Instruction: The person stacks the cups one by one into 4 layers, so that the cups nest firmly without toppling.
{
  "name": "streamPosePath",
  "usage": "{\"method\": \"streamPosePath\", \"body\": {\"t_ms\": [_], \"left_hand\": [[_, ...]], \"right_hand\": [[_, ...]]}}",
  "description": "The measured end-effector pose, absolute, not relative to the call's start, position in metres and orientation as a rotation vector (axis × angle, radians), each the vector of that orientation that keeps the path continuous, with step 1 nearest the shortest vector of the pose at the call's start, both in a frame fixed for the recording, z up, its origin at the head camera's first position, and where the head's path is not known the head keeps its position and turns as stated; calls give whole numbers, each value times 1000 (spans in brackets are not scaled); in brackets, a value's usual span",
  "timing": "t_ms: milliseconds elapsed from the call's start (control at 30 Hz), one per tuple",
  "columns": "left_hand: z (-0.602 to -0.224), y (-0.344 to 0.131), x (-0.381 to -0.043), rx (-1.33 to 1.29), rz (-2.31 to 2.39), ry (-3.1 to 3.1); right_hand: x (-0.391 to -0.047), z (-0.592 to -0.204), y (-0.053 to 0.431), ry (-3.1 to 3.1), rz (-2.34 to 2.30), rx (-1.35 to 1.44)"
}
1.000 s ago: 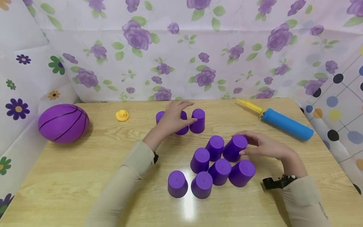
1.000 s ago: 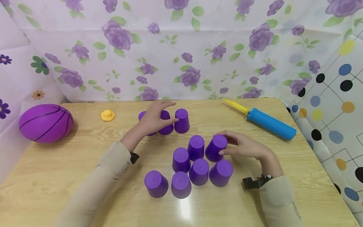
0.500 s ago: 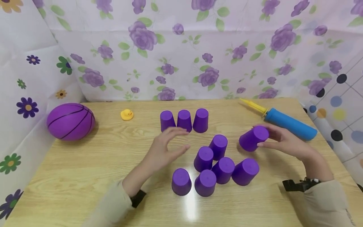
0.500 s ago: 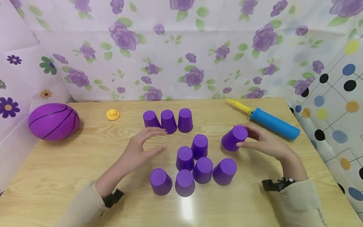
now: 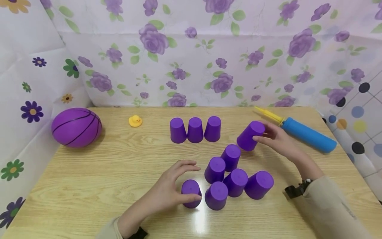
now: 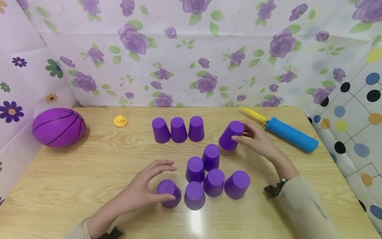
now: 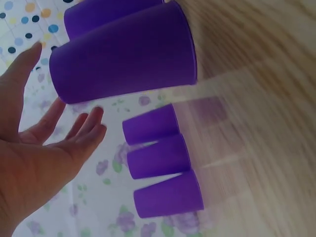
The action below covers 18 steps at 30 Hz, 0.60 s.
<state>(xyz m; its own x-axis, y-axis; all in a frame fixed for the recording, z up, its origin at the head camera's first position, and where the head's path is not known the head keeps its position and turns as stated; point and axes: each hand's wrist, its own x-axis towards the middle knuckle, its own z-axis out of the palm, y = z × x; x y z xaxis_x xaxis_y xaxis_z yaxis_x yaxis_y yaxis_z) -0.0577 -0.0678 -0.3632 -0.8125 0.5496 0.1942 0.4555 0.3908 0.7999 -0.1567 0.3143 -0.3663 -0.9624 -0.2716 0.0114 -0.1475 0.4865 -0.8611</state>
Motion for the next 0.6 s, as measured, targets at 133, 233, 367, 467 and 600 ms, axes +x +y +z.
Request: {"method": "streamPosePath", "body": {"t_ms": [133,233,367,467,600], "left_hand": [[-365,-74,-59,936,1414,2450],[-364,-76,-60,947,1382,2414],[-363,-77,-61,955,1278,2445],[-362,-78,-62,976,1237,2463],[-363,-79,-63,1030,1244,2456]], "right_hand": [[-175,-366,304,2538,-1499,-359],[-188,-368,300,2485,-1526,-314],[-205,-371,296,2461,-1495,-260],[-214,-372,293,2472,-1433,-255],[-219,-373,290,2483,-1391,-272]]}}
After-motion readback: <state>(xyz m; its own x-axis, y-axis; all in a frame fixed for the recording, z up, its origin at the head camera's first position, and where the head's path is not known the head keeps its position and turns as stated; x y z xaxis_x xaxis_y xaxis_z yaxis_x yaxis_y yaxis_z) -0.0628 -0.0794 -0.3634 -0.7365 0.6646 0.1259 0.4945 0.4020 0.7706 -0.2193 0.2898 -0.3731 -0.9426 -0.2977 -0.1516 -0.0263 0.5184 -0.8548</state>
